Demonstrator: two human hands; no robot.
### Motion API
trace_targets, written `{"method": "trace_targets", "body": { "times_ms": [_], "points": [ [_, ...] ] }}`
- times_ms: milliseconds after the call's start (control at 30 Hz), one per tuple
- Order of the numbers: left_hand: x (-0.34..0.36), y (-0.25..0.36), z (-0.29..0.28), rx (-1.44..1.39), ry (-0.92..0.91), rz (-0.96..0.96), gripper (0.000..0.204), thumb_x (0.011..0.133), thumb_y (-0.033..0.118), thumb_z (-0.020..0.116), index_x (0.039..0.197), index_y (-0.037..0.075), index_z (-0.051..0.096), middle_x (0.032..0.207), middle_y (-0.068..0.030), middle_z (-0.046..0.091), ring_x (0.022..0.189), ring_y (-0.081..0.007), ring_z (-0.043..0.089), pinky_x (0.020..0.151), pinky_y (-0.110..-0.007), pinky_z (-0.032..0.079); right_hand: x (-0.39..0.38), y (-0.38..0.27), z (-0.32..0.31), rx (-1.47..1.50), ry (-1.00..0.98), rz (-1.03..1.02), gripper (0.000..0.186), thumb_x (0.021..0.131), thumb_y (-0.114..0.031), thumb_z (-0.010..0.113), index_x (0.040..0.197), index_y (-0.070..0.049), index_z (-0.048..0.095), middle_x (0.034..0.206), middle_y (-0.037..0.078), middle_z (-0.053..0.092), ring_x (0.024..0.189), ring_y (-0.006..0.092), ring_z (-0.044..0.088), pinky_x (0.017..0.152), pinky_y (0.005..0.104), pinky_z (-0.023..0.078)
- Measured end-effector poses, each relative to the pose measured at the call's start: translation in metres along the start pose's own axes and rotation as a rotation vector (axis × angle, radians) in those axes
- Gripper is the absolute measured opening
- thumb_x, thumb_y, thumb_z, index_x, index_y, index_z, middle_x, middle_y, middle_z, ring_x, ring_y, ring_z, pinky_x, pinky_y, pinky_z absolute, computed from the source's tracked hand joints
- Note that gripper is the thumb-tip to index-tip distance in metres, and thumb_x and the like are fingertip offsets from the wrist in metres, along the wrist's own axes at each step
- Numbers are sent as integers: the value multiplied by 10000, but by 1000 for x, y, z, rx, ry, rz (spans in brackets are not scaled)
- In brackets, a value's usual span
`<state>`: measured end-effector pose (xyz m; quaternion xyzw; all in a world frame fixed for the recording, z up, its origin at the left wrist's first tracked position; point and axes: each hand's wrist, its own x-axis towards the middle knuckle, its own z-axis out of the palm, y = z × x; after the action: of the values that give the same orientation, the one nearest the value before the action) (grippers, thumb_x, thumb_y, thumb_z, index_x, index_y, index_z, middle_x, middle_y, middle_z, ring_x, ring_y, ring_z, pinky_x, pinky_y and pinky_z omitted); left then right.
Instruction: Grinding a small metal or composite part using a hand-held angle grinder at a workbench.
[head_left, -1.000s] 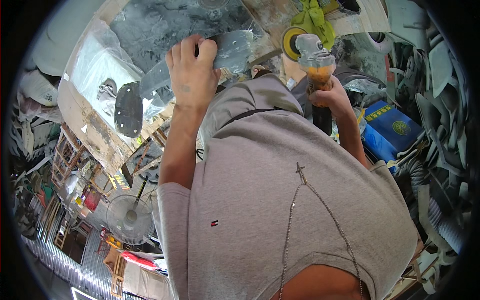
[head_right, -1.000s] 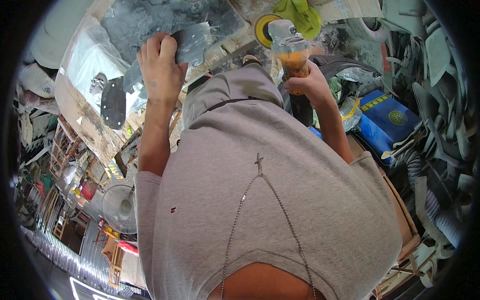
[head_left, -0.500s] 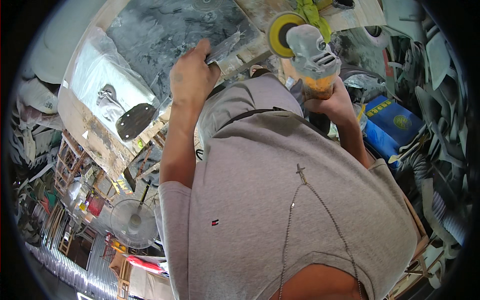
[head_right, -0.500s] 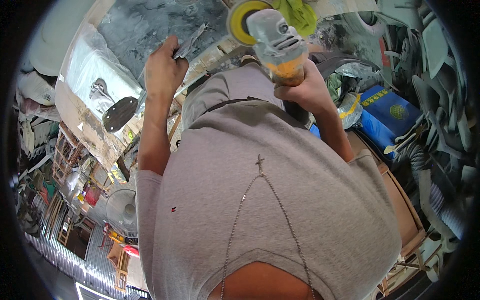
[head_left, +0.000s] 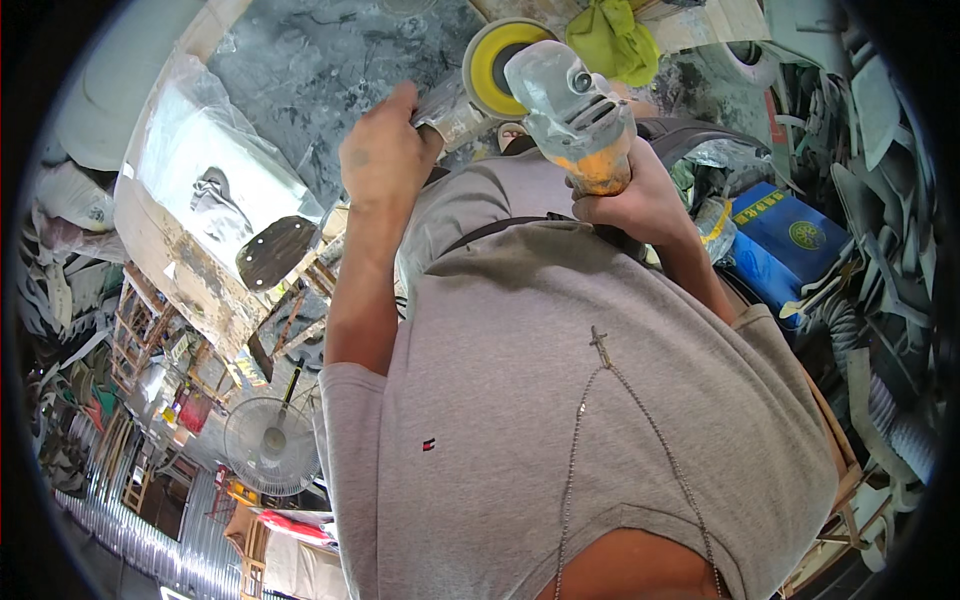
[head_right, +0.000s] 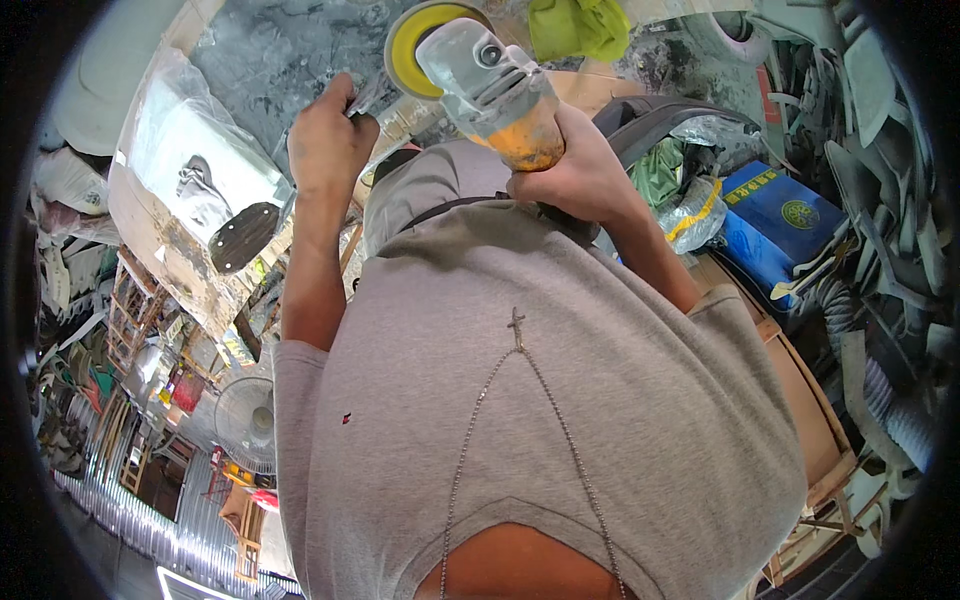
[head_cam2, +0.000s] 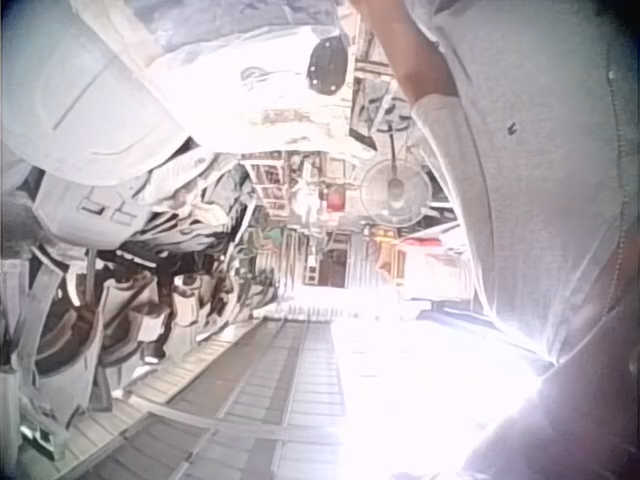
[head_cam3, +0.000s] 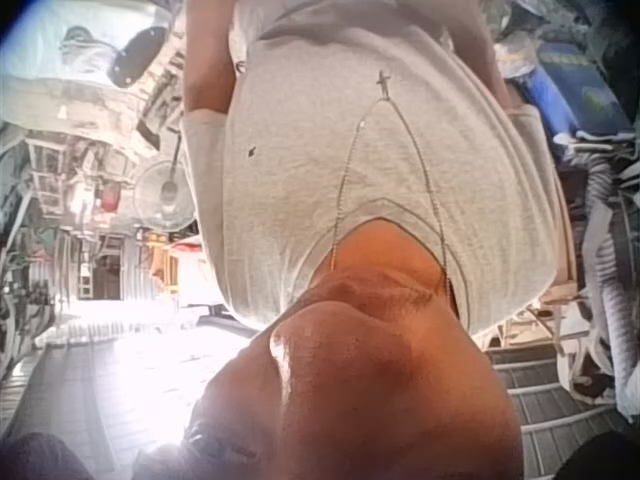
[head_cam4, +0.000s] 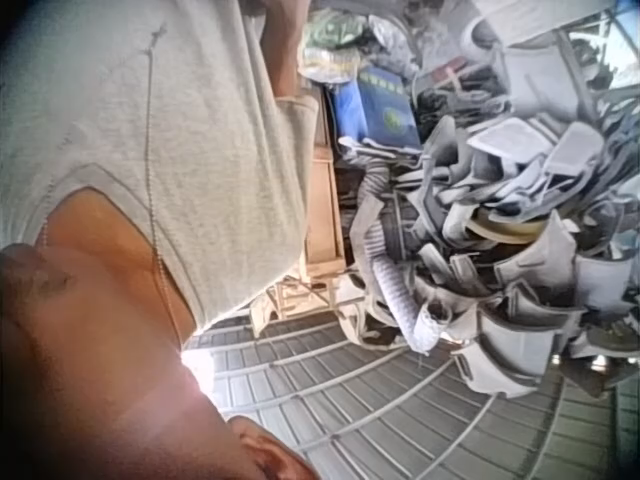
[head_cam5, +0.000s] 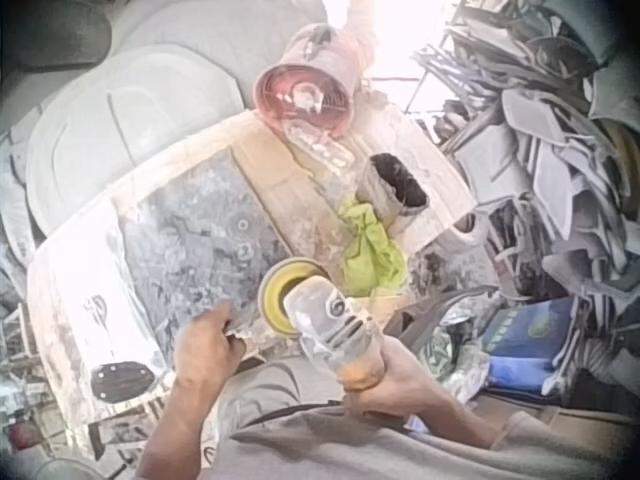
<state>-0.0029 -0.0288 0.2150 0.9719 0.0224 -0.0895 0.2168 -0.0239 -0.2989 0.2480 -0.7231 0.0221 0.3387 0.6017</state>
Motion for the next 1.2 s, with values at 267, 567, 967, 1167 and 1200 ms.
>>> {"method": "trace_targets", "body": {
  "times_ms": [267, 567, 967, 1167, 1200],
  "points": [
    [-5, -9, 3, 28, 5, -22, 248, 752, 153, 676, 955, 86, 550, 925, -147, 692, 851, -390, 669, 716, -502, 534, 2, 0, 3, -17, -47, -25, 476, 623, -12, 756, 1071, -11, 593, 884, 24, 628, 788, 130, 604, 746, 293, 510],
    [-8, -19, -2, -85, 47, -37, 175, 748, 85, 645, 897, 71, 554, 830, -159, 688, 803, -391, 665, 689, -450, 531, 8, 2, 0, -23, -4, -10, 499, 628, -13, 757, 1100, -3, 593, 903, 16, 627, 807, 120, 594, 763, 281, 496],
    [-11, -26, -72, -1342, -80, -90, 646, 994, 579, 475, 1088, -44, 620, 988, -180, 710, 861, -250, 691, 794, -367, 552, -4, -32, -31, 70, 140, -110, 455, 620, 41, 704, 1060, -15, 607, 856, 37, 647, 757, 124, 621, 669, 262, 496],
    [-4, -23, -81, -1163, 188, 161, 392, 993, 347, 616, 1134, -15, 666, 1001, -124, 719, 810, -183, 663, 753, -318, 536, -5, -41, -32, 109, 175, -153, 485, 612, 56, 713, 1081, -6, 603, 880, 49, 658, 783, 154, 641, 690, 280, 509],
    [-4, -22, -79, -1165, 190, 162, 392, 993, 347, 616, 1134, -15, 666, 1001, -124, 719, 810, -183, 663, 753, -318, 536, -5, -42, -29, 106, 136, -183, 502, 611, 47, 722, 1095, -6, 602, 888, 50, 660, 789, 153, 640, 699, 285, 510]
  ]
}}
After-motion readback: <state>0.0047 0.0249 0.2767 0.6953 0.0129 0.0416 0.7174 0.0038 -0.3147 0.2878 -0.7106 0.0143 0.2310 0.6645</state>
